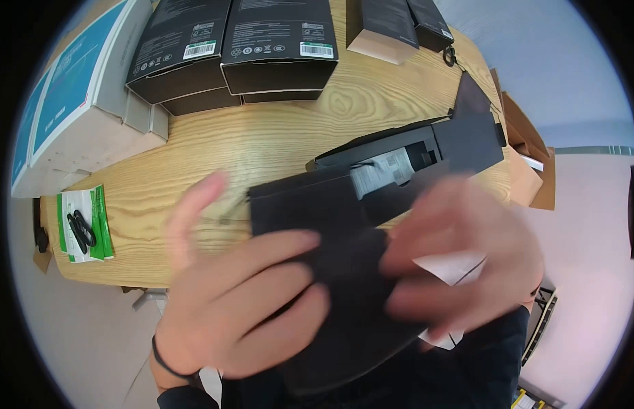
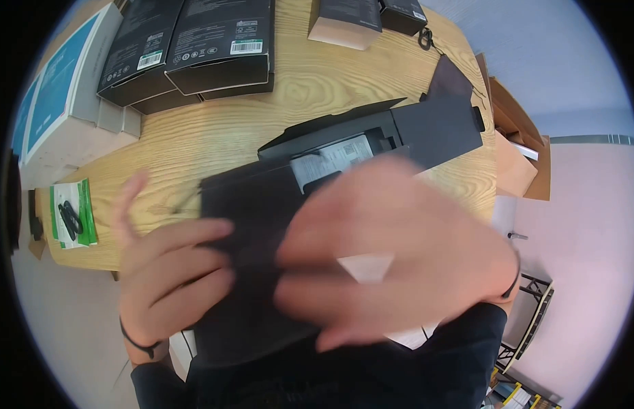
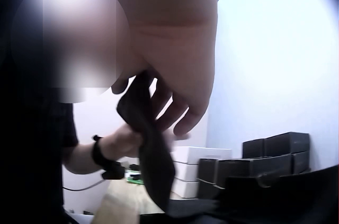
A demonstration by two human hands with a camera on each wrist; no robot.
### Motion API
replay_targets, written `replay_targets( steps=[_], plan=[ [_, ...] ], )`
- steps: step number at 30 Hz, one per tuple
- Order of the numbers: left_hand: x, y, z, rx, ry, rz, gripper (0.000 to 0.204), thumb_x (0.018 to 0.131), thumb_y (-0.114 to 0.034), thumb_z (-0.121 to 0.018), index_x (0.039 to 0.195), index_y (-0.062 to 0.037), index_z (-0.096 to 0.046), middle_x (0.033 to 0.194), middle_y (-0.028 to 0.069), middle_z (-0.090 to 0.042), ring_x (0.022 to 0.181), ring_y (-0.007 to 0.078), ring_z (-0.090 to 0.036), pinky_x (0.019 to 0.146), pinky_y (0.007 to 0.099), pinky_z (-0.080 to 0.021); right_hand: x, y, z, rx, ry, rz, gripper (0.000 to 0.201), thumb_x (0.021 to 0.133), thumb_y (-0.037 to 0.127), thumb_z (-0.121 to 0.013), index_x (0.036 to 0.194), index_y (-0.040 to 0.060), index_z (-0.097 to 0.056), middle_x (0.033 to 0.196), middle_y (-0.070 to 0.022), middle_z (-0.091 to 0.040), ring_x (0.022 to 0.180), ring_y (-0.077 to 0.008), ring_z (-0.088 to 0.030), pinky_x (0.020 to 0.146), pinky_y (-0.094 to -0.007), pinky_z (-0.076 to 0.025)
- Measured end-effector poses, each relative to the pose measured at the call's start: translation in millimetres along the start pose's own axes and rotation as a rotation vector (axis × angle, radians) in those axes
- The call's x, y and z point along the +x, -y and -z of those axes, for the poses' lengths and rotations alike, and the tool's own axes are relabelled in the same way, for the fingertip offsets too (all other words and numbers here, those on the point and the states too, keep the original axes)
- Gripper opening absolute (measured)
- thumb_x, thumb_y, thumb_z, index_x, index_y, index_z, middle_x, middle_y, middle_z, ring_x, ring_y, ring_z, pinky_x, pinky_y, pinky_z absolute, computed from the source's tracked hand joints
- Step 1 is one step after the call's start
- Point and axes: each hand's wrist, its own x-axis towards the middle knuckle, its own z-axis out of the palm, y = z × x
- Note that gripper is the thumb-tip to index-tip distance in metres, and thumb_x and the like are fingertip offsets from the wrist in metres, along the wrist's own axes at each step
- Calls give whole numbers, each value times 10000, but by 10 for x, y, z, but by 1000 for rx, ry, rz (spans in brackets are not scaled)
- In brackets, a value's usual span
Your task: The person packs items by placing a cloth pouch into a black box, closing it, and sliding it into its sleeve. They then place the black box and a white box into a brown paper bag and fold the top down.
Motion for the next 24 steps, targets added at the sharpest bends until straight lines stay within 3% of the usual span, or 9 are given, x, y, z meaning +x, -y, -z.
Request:
replay_targets(
  steps=[2,3,4,6,8,14,18,20,24],
  plan=[
    [-312,-162,128,79,-131,116,154,800,-183,-701,942,-161,-645,945,39,-703,942,315,-735,1072,719,-350,-76,-321,414,17,-63,-348,324,967,226,-664,1208,10,-690,1080,-113,-697,992,-272,-665,869,-387,-529],
    [-499,-213,166,106,-206,161,135,810,-181,-689,928,-154,-629,930,46,-695,940,310,-730,1050,711,-380,-214,-696,637,-232,-126,-493,300,924,197,-707,1175,34,-721,1070,-50,-702,929,-175,-649,815,-324,-527],
    [-675,-262,234,172,-199,181,126,822,-169,-681,930,-145,-621,924,57,-692,945,308,-726,1020,696,-411,-251,-966,873,-99,-149,-848,321,987,244,-664,1223,31,-704,1099,-27,-705,988,-138,-633,873,-306,-501],
    [-908,-254,292,237,-196,214,118,833,-157,-672,933,-136,-613,919,69,-688,950,305,-721,991,681,-443,-506,-1636,1230,-116,-158,-1052,426,1026,365,-625,1326,67,-677,1191,-37,-706,1167,-148,-598,993,-309,-463],
    [-1058,-193,206,262,-186,305,123,765,-110,-707,866,-138,-642,952,62,-700,991,271,-725,979,605,-466,-762,-2245,1565,-313,46,-1147,459,1029,306,-599,1401,36,-610,1346,-77,-652,1224,-212,-596,1073,-361,-428],
    [-1050,150,-172,42,42,509,330,673,-25,-668,1002,-46,-688,1108,147,-700,1159,372,-679,1058,559,-462,-1249,-3445,1729,-676,419,-1058,629,968,320,-655,1496,17,-496,1522,-186,-515,1325,-321,-569,1105,-390,-425],
    [-1046,248,-300,-7,43,572,404,634,18,-661,1031,-42,-701,1219,168,-679,1231,383,-642,1100,577,-438,-1115,-3502,1492,-559,272,-1084,582,913,347,-698,1413,63,-614,1381,-229,-627,1343,-382,-543,1111,-431,-426],
    [-991,272,-319,-42,15,589,417,628,34,-649,1035,-41,-703,1221,170,-682,1232,389,-640,1106,579,-433,-1014,-3466,1513,-661,336,-1067,411,888,324,-722,1152,10,-742,1193,-233,-696,1206,-384,-615,1010,-440,-483],
    [-805,354,-316,-47,81,554,508,590,30,-680,1091,-50,-708,1279,179,-659,1279,404,-606,1123,581,-419,-1110,-3405,1424,-741,221,-930,334,875,303,-734,932,-26,-752,1039,-229,-712,1035,-370,-668,891,-444,-520]
  ],
)
